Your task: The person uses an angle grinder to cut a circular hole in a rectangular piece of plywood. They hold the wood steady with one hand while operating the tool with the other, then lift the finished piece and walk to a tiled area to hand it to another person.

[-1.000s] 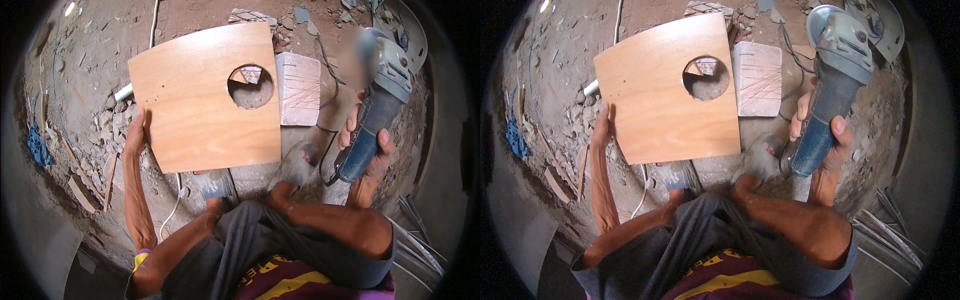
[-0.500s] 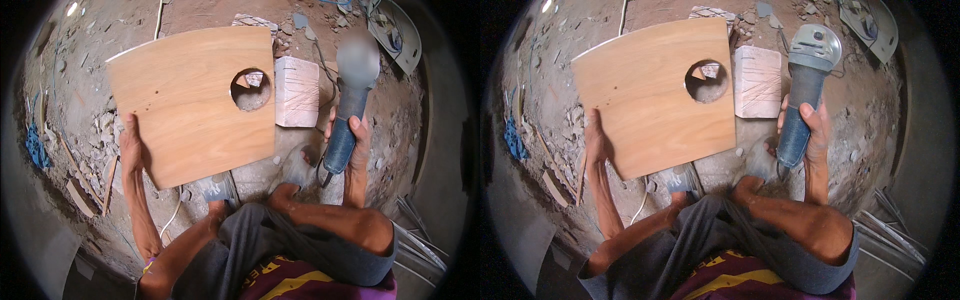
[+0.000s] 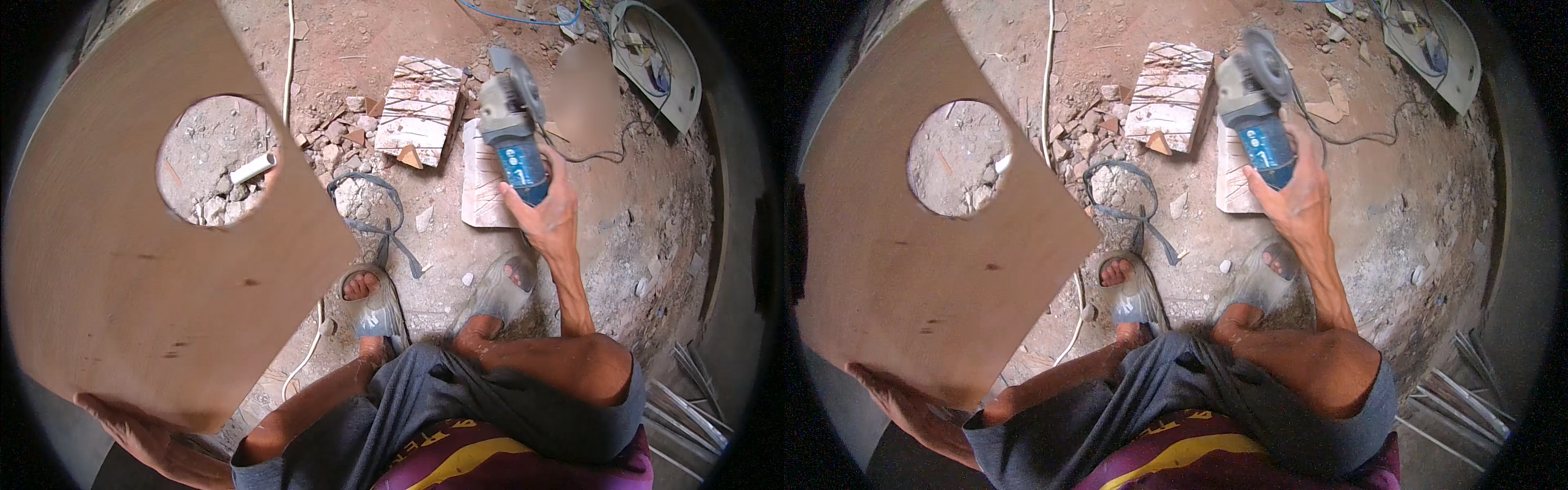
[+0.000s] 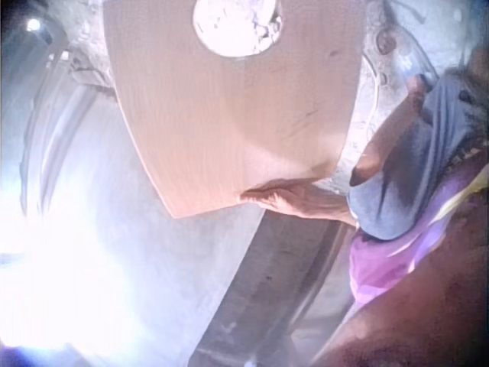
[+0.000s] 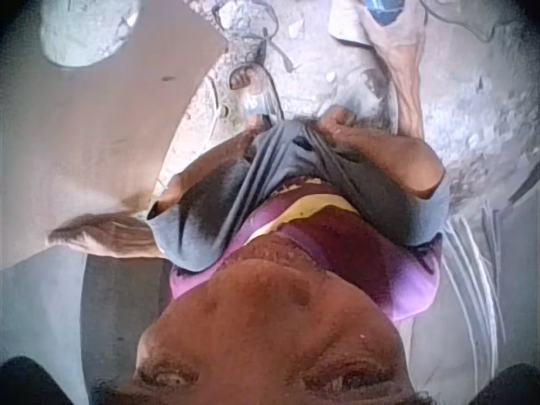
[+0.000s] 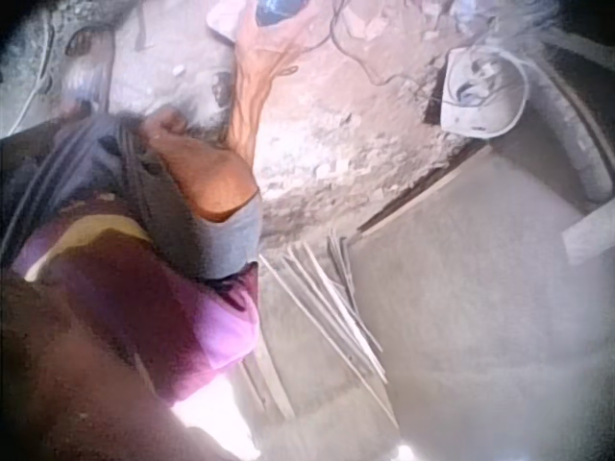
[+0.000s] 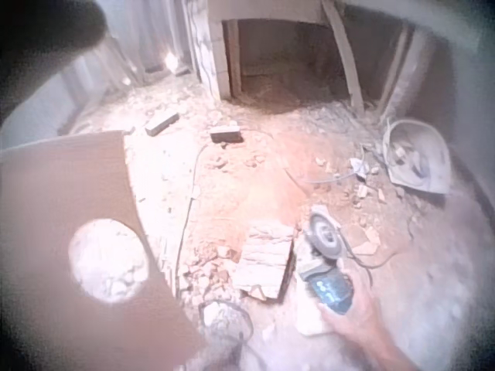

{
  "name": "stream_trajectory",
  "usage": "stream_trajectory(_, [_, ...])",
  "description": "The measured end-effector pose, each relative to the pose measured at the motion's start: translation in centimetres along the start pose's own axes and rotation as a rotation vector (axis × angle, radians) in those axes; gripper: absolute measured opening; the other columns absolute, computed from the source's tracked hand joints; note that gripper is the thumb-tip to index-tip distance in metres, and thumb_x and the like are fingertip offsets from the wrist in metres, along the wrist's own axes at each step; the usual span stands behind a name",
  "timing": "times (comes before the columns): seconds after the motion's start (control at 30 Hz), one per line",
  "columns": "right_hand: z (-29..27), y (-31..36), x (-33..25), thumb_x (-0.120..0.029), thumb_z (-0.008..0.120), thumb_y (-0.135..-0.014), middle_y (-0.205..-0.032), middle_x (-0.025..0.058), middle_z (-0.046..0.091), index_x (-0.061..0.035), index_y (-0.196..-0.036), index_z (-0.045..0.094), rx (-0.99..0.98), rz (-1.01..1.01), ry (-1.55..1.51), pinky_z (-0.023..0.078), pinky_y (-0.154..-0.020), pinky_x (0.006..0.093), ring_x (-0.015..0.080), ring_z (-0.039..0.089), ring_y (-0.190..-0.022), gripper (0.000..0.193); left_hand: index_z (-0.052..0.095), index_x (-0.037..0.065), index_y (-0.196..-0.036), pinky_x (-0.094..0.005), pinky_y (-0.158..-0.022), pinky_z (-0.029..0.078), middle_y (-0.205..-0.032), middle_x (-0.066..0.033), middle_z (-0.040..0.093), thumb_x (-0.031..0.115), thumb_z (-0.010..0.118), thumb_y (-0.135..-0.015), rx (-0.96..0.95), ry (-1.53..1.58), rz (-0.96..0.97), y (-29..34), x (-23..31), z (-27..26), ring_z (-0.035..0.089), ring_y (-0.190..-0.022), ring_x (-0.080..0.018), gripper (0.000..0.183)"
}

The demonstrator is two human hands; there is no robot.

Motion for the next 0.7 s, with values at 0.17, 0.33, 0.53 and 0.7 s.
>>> stream_trajectory(0.17, [3.5,-2.3,-2.0,-0.021,0.088,-0.085,-0.131,0.0251,0.069,-0.0065,-0.155,0.049,-0.062,-0.190,0.064,0.059,-0.095,0.0492,0.0437,0.072,-0.114,0.082,0.050,-0.001,-0.142,-0.0368,-0.108,0.035,-0.139,-0.0089,0.048,0.066,0.044,-0.114,0.140,-0.029,-0.005,0.7,-0.3,-2.7,0.043,-0.125,-0.0204,0.073])
stream_trajectory(0.33, [6.1,-3.7,-2.0,-0.021,0.089,-0.084,-0.128,0.0222,0.067,-0.0070,-0.159,0.047,-0.089,-0.306,0.206,0.057,-0.094,0.0499,0.0421,0.069,-0.112,0.087,0.042,-0.001,-0.154,-0.0383,-0.118,0.030,-0.155,-0.0122,0.043,0.065,0.043,-0.115,0.252,-0.081,-0.014,0.6,-0.4,-5.1,0.041,-0.139,-0.0231,0.077])
stream_trajectory(0.53, [7.5,-4.4,-2.2,-0.018,0.090,-0.081,-0.122,0.0205,0.065,-0.0061,-0.159,0.047,-0.116,-0.374,0.260,0.054,-0.093,0.0504,0.0414,0.065,-0.109,0.090,0.033,-0.001,-0.169,-0.0400,-0.131,0.025,-0.173,-0.0162,0.037,0.064,0.042,-0.115,0.364,-0.198,-0.075,-0.8,-0.2,-9.1,0.039,-0.156,-0.0264,0.085])
stream_trajectory(0.7, [9.0,-4.1,-2.1,-0.014,0.091,-0.078,-0.123,0.0227,0.066,-0.0012,-0.147,0.056,-0.142,-0.385,0.256,0.053,-0.095,0.0526,0.0444,0.065,-0.110,0.077,0.024,0.001,-0.174,-0.0430,-0.131,0.026,-0.179,-0.0170,0.032,0.070,0.045,-0.112,0.269,-0.257,-0.243,0.9,1.8,-8.3,0.037,-0.159,-0.0296,0.095])
Point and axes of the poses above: each hand's wrist, its own y-axis away from the middle knuckle, its own z-axis out of the palm, x = y × z, the point moved 9 cm from there along -y, towards the middle knuckle
